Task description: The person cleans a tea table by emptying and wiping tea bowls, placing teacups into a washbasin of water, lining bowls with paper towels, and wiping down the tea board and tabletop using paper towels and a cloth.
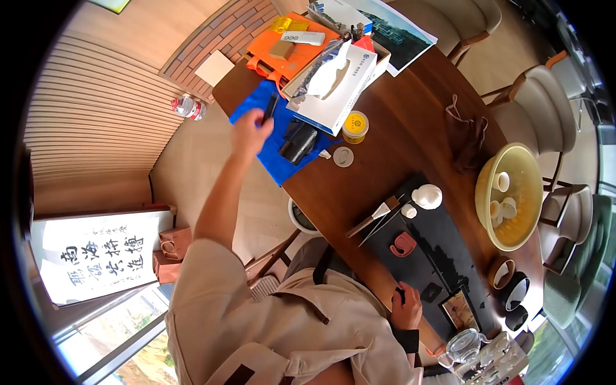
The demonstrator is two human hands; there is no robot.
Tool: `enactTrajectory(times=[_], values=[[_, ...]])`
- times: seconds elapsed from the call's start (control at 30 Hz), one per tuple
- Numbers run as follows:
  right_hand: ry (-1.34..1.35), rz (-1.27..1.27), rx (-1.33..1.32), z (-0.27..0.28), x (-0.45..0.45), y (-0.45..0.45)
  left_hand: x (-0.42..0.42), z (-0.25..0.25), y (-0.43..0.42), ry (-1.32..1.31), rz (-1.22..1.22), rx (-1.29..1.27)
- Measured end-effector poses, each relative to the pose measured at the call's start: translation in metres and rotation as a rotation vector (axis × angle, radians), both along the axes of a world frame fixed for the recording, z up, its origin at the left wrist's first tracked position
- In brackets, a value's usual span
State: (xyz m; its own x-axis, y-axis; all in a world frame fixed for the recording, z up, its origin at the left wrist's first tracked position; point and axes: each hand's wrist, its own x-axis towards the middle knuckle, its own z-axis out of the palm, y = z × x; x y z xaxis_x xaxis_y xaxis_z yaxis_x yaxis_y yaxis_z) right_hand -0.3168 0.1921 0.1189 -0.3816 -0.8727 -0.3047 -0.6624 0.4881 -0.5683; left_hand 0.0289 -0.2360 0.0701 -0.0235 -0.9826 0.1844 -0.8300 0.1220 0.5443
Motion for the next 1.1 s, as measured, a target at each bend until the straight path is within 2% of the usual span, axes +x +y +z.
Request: enactTrajectory(times=[0.03,0.1,0.13,0.17,0.37,0.43,0.5,0.53,0.57,0.67,0.7,0.73,0.8,0.83,0.9,1.0,1.03,1.1], values=[[0.003,0.020,0.004,0.000,0.004,-0.003,-0.004,0.008,-0.033,-0.085,0.046,0.071],[0.015,0.023,0.001,0.004,0.010,-0.007,-0.013,-0.009,-0.095,-0.186,0.076,0.043],[0.019,0.029,0.000,0.006,0.012,-0.009,-0.024,-0.002,-0.115,-0.179,0.083,0.221],[0.027,0.019,0.000,0.006,0.014,-0.008,-0.030,-0.009,-0.136,-0.247,0.086,0.236],[0.052,-0.076,0.094,0.003,0.017,0.019,-0.058,-0.034,-0.167,-0.274,0.091,0.194],[0.047,-0.080,0.034,-0.005,0.012,0.031,-0.049,-0.037,-0.156,0.149,0.187,0.011],[0.044,-0.097,0.041,-0.006,0.009,0.034,-0.046,-0.032,-0.120,0.616,0.155,-0.390],[0.054,-0.114,0.055,-0.004,0.012,0.037,-0.057,-0.004,-0.086,0.561,0.086,-0.616],[0.040,-0.139,0.038,-0.002,0.012,0.038,-0.082,0.023,-0.036,0.878,0.025,-0.487],[0.024,-0.223,0.064,0.008,0.014,0.037,-0.134,0.007,0.048,0.628,-0.488,-0.408],[0.018,-0.227,0.065,0.007,0.013,0.037,-0.187,0.033,0.076,0.504,-0.726,-0.379],[0.019,-0.236,0.036,0.008,0.014,0.039,-0.238,0.040,0.080,0.549,-0.873,-0.291],[0.028,-0.300,0.040,0.017,0.020,0.040,-0.321,-0.005,0.059,0.383,-1.093,-0.075],[0.033,-0.348,0.039,0.018,0.021,0.041,-0.366,-0.033,0.043,0.270,-1.176,-0.018],[0.061,-0.409,0.068,0.013,0.027,0.060,-0.445,-0.080,0.013,-0.201,-1.348,-0.021],[0.039,-0.516,0.180,0.007,0.042,0.088,-0.508,-0.104,0.006,-0.645,-1.459,-0.074],[0.043,-0.534,0.206,0.003,0.046,0.097,-0.514,-0.104,0.012,-0.727,-1.495,-0.017],[0.056,-0.566,0.167,-0.006,0.055,0.117,-0.508,-0.113,0.020,-0.665,-1.436,0.030]])
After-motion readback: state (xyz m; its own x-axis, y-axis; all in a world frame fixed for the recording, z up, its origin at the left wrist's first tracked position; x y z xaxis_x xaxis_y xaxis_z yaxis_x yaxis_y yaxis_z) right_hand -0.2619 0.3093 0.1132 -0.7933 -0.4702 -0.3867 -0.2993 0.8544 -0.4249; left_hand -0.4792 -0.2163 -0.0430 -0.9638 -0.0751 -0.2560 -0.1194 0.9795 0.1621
